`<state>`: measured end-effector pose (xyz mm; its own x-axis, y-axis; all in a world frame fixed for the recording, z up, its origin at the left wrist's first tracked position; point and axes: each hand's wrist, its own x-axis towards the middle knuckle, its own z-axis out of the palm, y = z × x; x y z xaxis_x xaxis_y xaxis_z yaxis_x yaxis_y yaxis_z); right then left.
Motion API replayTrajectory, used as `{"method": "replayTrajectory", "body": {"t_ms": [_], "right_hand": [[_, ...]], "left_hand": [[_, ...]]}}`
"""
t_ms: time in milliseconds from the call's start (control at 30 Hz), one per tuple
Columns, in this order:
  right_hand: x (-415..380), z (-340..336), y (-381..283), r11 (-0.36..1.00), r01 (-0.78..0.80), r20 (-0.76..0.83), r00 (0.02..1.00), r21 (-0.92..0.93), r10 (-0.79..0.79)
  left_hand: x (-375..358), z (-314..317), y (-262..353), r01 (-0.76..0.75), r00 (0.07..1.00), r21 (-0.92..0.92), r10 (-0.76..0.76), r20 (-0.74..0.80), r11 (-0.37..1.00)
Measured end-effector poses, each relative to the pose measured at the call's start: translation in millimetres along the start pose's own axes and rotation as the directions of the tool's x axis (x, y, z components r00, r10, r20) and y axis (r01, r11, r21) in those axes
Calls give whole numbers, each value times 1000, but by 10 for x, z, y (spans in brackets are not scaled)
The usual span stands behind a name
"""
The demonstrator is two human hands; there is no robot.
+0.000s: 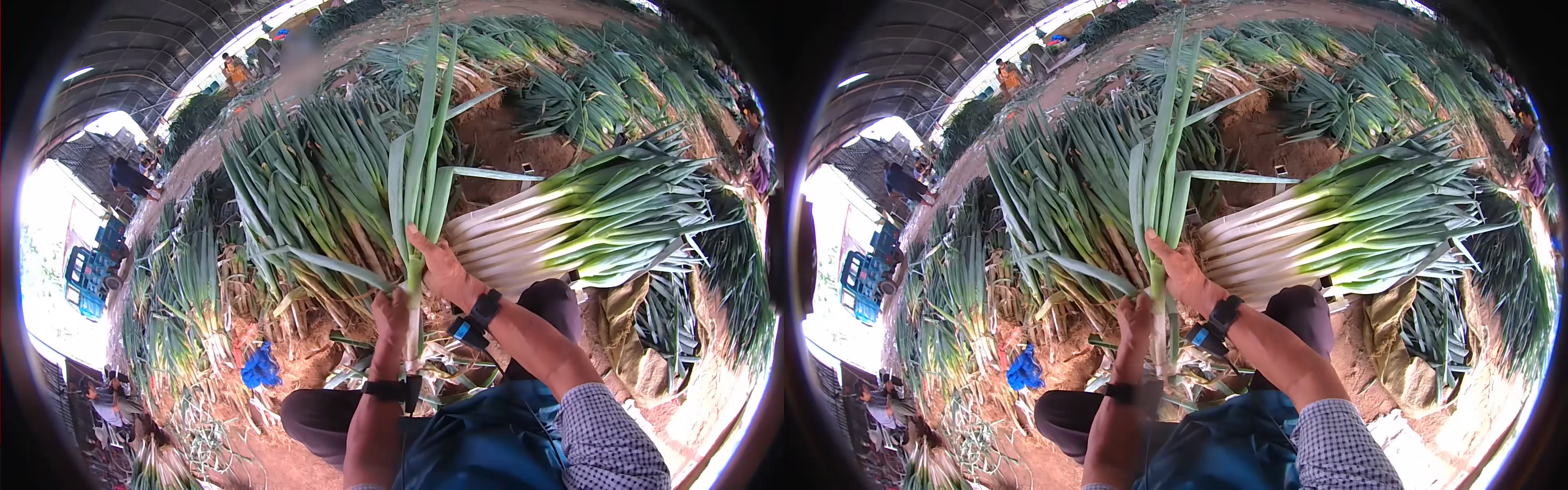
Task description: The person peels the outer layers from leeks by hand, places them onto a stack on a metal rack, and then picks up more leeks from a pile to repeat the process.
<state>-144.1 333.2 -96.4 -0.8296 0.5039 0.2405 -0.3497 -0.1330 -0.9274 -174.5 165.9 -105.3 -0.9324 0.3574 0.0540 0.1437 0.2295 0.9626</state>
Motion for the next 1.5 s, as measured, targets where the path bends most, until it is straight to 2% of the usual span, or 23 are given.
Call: {"method": "replayTrajectory", "body": {"t_ms": [100, 133, 200, 267, 333, 500, 533, 567, 633, 667, 700, 800, 867, 933, 1000, 1033, 1067, 1133, 1200, 1300, 1333, 1400, 1500], "right_hand": [[-113, 40, -628, 720, 366, 166, 927, -589, -336], [-126, 26, -568, 769, 317, 135, 947, -555, -293], [-28, 62, -599, 982, -44, -1, 999, -182, 44], [35, 224, -754, 881, -318, 4, 941, 351, 338], [12, 360, -918, 746, -247, -5, 948, 619, 319], [0, 231, -1114, 790, -278, 71, 955, 546, 287], [38, 237, -1153, 767, -354, 32, 916, 535, 400], [44, 220, -1180, 778, -322, 37, 932, 539, 360], [148, 156, -1034, 772, -282, 57, 951, 569, 305], [177, 123, -1069, 796, -246, 41, 962, 553, 269], [209, 73, -1114, 822, -203, 17, 973, 532, 229], [307, -102, -1323, 781, -96, -13, 991, 618, 132], [330, -170, -1389, 776, -57, -63, 990, 628, 123], [351, -198, -1491, 782, -20, -99, 990, 623, 104], [447, -335, -1480, 728, 4, -98, 991, 686, 87], [488, -406, -1501, 703, 23, -109, 991, 711, 77], [528, -461, -1520, 724, 62, -162, 984, 687, 70], [533, -523, -1559, 742, 84, -227, 969, 665, 94], [590, -508, -1519, 745, 88, -232, 968, 662, 92], [607, -425, -1498, 707, 58, -141, 988, 705, 59], [597, -409, -1514, 687, 38, -80, 996, 726, 29], [539, -347, -1595, 704, 57, -109, 994, 708, 29], [554, -384, -1315, 784, 38, -145, 987, 619, 67]], "left_hand": [[-74, -274, -245, 318, 946, -74, -310, 97, 945], [-161, -265, -88, 329, 939, -227, -293, 180, 916], [-388, -280, 542, 289, 933, -385, -167, 319, 877], [-364, -256, 601, 150, 930, -297, -32, 365, 943], [-335, -218, 703, 12, 923, -238, 81, 376, 971], [-236, -132, 792, -390, 854, 100, 318, 412, 916], [-174, -52, 621, 75, 931, -205, 5, 365, 976], [-116, 29, 461, 416, 909, -563, -309, 279, 714], [32, 55, 194, 377, 925, -334, -333, 184, 864], [29, 46, 126, 145, 985, -35, -140, 101, 989], [42, 40, 68, -96, 993, 279, 72, 92, 955], [-135, -146, -455, -230, 969, 516, 245, 40, 825], [-288, -418, -605, -99, 988, 536, 21, 150, 838], [-276, -763, -1314, -476, 879, 731, 258, 401, 488], [-243, -1112, -1930, -317, 923, 825, -47, 381, 468], [-213, -1155, -1542, -8, 842, 903, -484, 237, 429], [-213, -1226, -1343, 102, 811, 903, -560, 167, 418], [-163, -1238, -945, 102, 949, 732, -287, 132, 674], [-28, -1084, -433, -97, 992, 498, 44, 117, 862], [59, -623, 195, -432, 902, 437, 386, 194, 789], [68, -566, 310, -255, 937, 225, 182, 299, 941], [118, -435, 495, 241, 789, -135, -113, 604, 961], [53, -198, 87, 121, 935, -326, 3, 355, 938]]}}
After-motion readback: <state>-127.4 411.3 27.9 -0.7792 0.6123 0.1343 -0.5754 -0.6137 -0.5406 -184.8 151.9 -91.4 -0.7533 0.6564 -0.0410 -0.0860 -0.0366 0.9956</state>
